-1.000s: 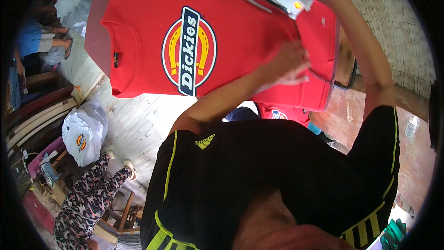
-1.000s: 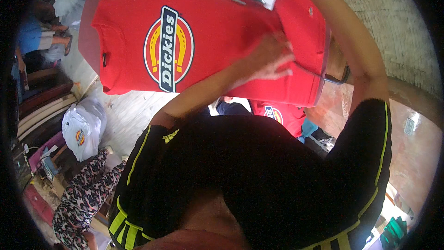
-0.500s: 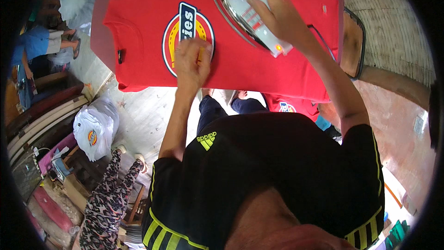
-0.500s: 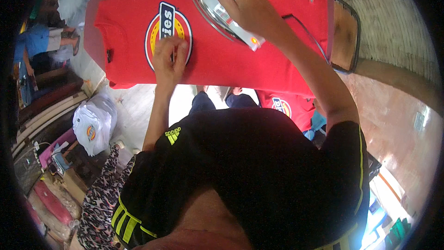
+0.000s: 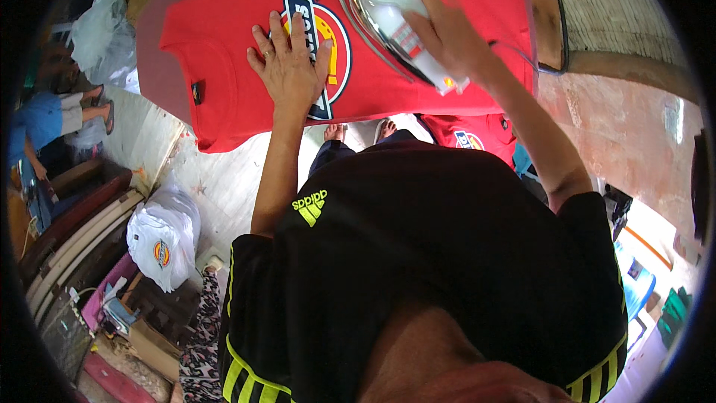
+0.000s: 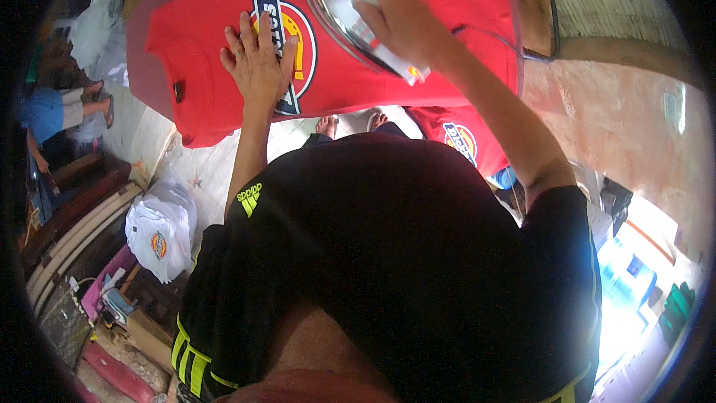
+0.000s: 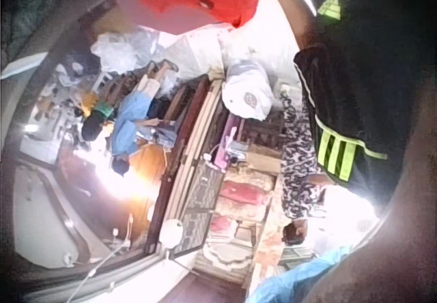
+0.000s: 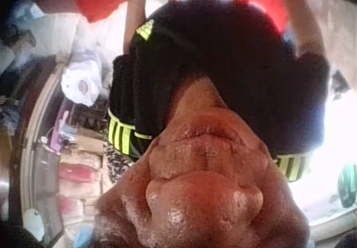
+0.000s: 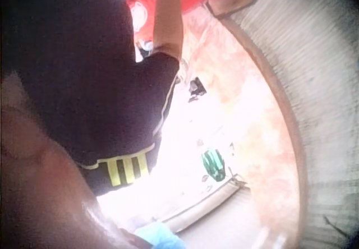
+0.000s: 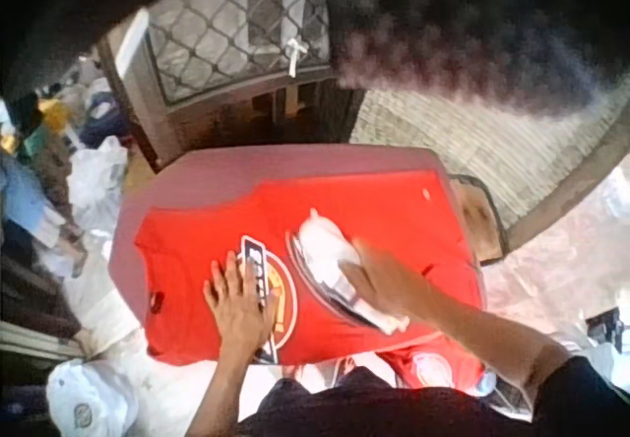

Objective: The person irons a red t-shirt on a pink ironing board. They smooth the fabric with their hands, use a white iron to press the shirt, and flip it over to iron the other side.

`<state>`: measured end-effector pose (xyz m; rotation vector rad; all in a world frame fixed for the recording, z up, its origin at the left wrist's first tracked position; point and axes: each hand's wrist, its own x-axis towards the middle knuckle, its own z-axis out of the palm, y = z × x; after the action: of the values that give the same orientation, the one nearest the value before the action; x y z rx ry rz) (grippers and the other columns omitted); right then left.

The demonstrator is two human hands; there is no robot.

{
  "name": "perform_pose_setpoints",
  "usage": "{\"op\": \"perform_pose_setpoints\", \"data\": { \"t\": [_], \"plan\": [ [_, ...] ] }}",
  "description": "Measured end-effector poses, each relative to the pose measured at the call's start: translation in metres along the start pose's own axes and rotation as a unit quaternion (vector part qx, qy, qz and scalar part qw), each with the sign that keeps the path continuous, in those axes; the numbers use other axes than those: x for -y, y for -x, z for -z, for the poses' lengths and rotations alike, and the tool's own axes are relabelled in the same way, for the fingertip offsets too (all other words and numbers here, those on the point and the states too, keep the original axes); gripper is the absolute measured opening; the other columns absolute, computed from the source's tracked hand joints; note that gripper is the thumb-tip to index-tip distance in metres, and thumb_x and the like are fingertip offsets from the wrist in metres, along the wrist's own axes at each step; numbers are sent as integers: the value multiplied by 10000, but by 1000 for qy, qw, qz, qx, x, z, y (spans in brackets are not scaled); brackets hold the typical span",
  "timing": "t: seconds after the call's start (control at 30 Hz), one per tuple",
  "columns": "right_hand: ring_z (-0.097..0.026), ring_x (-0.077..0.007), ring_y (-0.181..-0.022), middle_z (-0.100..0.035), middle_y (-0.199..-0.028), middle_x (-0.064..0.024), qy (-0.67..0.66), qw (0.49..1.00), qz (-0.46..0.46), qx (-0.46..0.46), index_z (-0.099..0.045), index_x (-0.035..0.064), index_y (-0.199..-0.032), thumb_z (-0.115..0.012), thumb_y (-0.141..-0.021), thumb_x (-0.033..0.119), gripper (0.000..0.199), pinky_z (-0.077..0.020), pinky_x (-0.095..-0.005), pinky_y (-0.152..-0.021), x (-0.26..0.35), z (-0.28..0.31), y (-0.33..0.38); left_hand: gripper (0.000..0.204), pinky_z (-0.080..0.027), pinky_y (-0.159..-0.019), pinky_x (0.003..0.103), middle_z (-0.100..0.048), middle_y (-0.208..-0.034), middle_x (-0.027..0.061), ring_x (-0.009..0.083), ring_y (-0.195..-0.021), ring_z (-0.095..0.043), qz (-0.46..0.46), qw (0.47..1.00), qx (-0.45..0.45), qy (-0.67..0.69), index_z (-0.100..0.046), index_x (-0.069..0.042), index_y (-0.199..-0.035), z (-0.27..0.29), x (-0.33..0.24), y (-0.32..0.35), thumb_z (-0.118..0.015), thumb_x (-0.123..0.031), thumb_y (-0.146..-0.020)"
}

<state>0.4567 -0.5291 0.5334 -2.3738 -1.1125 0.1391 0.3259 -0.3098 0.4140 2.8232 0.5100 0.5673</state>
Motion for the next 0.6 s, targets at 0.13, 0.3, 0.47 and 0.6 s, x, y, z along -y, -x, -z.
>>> {"op": "perform_pose_setpoints", "data": {
  "t": [0.13, 0.3, 0.47, 0.6],
  "plan": [
    [-627, -495, -741, -598, -764, -284, -101, 988, -121, -1, -488, -17, -1062, -543, -996, 263, 293, -482, -545, -646, 23, 6, 58, 662, -163, -1095, 691, -299, -1566, 202, 493, -1448, -197, -8, 1000, 15, -9, -438, -158, -1469, 1, 0, 2, -487, -558, -944],
    [-635, -497, -770, -608, -784, -292, -58, 984, -128, -107, -481, 33, -1135, -548, -987, 273, 290, -493, -543, -632, 2, -11, 33, 670, -127, -1111, 686, -267, -1588, 189, 477, -1468, -156, -9, 999, 40, 11, -430, -177, -1477, 5, -4, 0, -488, -569, -937],
    [-621, -501, -960, -622, -1002, -345, -42, 977, -71, -195, -526, -87, -1076, -505, -981, 340, 438, -499, -541, -795, -47, -13, -78, 704, -185, -1058, 723, -318, -1556, 215, 515, -1430, -234, -39, 999, -8, -18, -445, -169, -1468, -7, 5, 4, -445, -626, -932],
    [-628, -505, -940, -637, -980, -328, -29, 980, -150, -126, -533, -78, -1081, -498, -976, 364, 455, -506, -551, -792, -56, 11, -126, 713, -193, -1048, 731, -322, -1553, 214, 514, -1429, -235, -49, 999, -3, -6, -431, -178, -1473, -8, 1, 1, -427, -645, -935]
  ]
}}
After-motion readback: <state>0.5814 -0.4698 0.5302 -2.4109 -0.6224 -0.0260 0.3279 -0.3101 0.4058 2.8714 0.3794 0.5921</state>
